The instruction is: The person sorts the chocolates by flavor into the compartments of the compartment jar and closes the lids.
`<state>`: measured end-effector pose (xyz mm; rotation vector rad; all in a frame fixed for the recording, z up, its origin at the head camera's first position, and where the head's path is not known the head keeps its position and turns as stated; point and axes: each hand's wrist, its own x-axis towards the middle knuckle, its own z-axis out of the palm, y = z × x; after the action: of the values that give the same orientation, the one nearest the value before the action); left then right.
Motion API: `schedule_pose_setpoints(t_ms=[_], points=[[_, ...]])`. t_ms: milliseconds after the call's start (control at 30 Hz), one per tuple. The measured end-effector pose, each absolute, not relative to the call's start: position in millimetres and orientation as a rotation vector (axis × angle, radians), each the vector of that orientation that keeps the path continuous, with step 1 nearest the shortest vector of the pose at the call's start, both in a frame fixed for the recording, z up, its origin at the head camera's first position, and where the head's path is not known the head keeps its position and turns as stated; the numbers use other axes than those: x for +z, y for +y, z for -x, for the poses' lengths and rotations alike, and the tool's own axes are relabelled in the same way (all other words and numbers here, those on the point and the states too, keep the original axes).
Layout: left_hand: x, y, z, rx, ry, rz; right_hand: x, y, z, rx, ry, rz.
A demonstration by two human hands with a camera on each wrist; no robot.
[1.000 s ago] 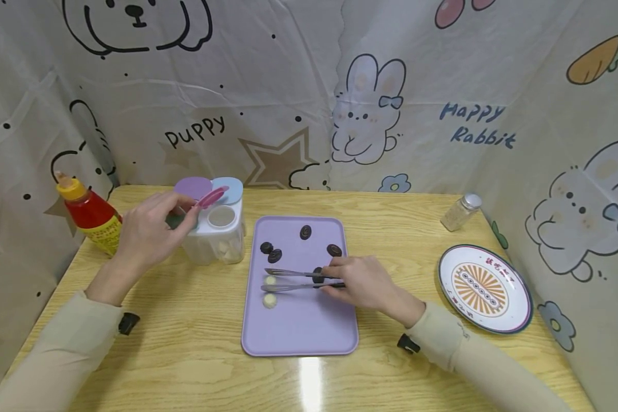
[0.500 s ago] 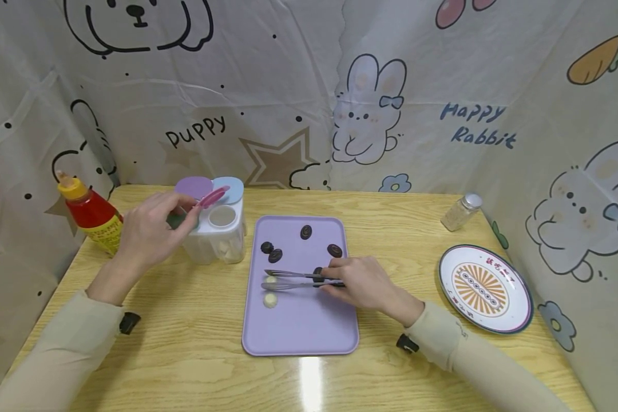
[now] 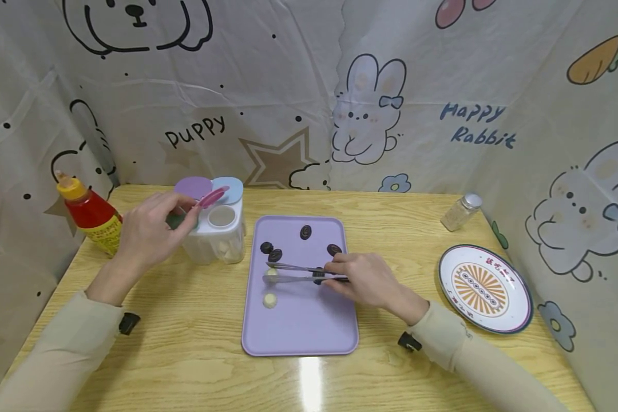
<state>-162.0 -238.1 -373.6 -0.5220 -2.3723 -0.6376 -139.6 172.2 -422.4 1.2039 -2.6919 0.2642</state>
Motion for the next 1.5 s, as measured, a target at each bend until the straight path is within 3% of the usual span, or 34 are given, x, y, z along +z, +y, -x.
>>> schedule_pose_setpoints(t_ms=[967, 1500], points=[[-374.6, -239.2, 162.2, -0.626, -2.379, 0.507, -353.5, 146.2, 173.5, 0.391, -2.433, -1.145], [-374.4, -238.1, 161.5, -0.642, -2.389, 0.500, -348.2, 107.5, 193.2, 0.383, -2.441, -1.163]])
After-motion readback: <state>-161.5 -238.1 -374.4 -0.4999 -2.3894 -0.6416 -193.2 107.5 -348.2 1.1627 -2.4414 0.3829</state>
